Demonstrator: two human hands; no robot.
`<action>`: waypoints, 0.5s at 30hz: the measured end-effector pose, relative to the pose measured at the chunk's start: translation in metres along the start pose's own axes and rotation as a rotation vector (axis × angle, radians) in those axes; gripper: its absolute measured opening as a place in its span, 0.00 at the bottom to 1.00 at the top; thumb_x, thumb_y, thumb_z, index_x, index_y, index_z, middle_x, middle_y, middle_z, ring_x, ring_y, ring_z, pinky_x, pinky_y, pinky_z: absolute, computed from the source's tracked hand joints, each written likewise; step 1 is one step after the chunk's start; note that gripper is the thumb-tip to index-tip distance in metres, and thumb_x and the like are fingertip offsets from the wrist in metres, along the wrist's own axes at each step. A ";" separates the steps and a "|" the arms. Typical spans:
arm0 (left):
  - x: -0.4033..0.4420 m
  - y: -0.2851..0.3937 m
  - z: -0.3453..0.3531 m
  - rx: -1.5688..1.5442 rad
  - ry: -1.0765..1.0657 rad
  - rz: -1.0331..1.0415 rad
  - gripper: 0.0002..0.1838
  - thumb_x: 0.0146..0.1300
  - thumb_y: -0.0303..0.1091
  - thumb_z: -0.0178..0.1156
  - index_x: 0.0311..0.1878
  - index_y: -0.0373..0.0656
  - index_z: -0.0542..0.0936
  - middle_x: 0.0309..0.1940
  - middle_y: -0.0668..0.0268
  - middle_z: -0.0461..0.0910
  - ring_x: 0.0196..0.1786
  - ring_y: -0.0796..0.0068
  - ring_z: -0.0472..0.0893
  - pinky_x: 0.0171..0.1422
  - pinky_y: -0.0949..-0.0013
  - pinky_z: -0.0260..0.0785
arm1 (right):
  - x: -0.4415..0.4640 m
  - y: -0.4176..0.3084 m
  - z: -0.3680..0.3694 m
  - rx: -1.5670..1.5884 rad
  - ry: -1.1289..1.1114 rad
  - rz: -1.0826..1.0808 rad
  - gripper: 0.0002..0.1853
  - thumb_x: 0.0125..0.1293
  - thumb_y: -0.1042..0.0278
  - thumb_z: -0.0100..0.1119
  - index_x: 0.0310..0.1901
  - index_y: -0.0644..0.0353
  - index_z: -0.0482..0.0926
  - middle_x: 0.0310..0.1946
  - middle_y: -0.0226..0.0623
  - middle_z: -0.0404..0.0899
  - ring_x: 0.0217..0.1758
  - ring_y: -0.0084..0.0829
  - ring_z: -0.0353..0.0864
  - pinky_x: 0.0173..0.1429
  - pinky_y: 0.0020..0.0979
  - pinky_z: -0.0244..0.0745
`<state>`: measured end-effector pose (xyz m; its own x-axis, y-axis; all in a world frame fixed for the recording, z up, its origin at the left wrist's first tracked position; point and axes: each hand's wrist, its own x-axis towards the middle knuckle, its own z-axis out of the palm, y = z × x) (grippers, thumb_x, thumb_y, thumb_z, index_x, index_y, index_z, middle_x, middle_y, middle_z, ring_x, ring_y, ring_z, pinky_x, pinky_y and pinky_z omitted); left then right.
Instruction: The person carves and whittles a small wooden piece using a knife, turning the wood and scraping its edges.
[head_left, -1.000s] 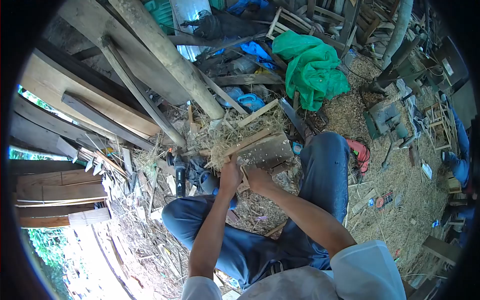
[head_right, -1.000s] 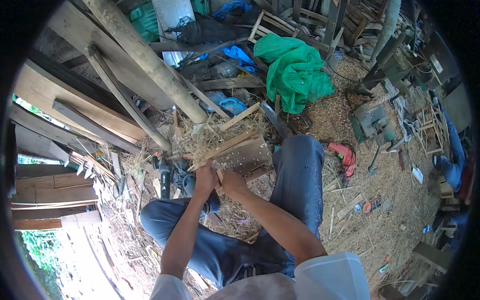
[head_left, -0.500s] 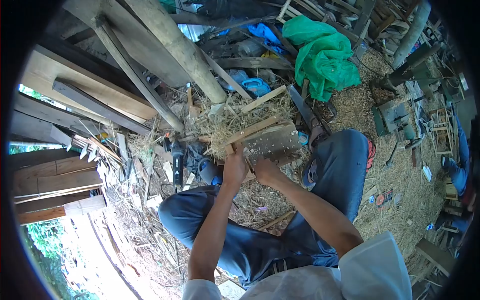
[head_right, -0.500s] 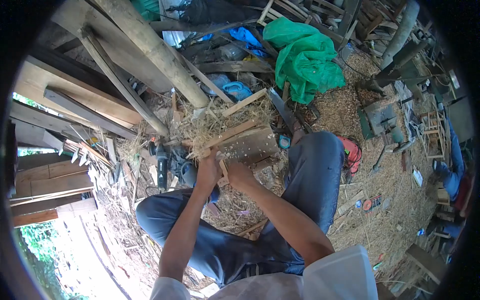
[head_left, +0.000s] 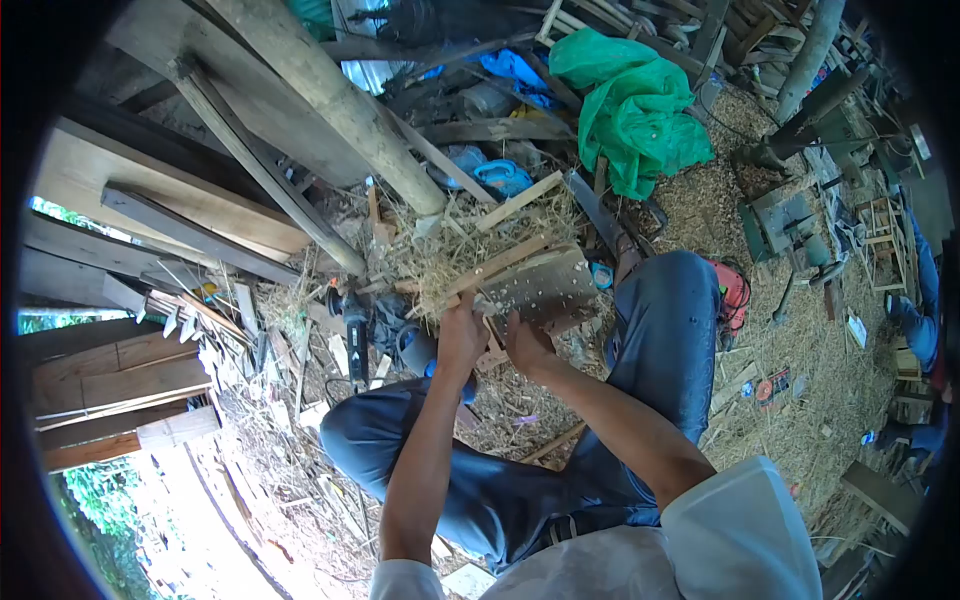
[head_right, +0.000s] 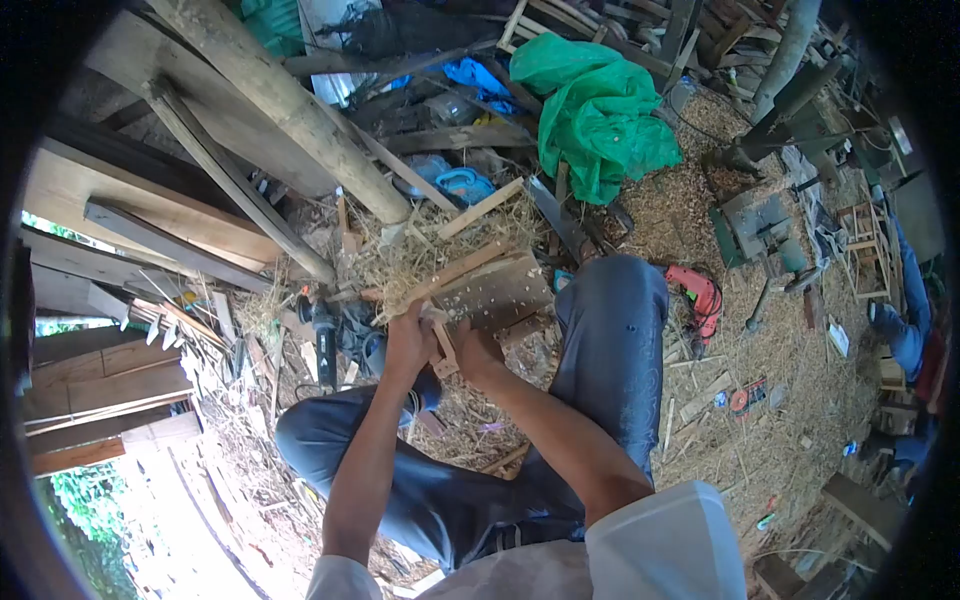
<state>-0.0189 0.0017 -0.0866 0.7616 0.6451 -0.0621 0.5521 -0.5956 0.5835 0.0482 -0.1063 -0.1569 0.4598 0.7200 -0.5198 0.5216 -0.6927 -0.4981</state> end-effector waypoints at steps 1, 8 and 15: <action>0.002 -0.009 0.002 0.010 0.046 0.052 0.12 0.54 0.21 0.54 0.43 0.32 0.73 0.22 0.46 0.78 0.30 0.49 0.81 0.32 0.55 0.72 | 0.006 0.004 0.003 -0.098 0.020 -0.090 0.14 0.65 0.66 0.45 0.46 0.69 0.68 0.37 0.59 0.78 0.42 0.53 0.79 0.44 0.46 0.75; 0.016 0.013 -0.041 -0.652 -0.101 -0.339 0.08 0.62 0.29 0.54 0.38 0.32 0.74 0.31 0.53 0.82 0.34 0.67 0.84 0.34 0.68 0.76 | -0.004 -0.014 -0.099 0.282 0.305 -0.130 0.14 0.63 0.64 0.48 0.38 0.70 0.73 0.33 0.58 0.77 0.38 0.54 0.77 0.41 0.47 0.70; 0.018 0.044 -0.092 -1.191 0.030 -0.239 0.11 0.66 0.33 0.50 0.46 0.35 0.72 0.32 0.60 0.80 0.33 0.72 0.81 0.41 0.72 0.75 | -0.017 -0.036 -0.140 0.596 0.131 -0.376 0.20 0.67 0.51 0.48 0.38 0.65 0.72 0.26 0.46 0.74 0.31 0.43 0.74 0.40 0.39 0.67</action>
<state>-0.0122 0.0315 0.0129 0.6659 0.6990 -0.2605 0.0081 0.3424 0.9395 0.1224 -0.0882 -0.0329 0.4282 0.8876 -0.1696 0.1972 -0.2750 -0.9410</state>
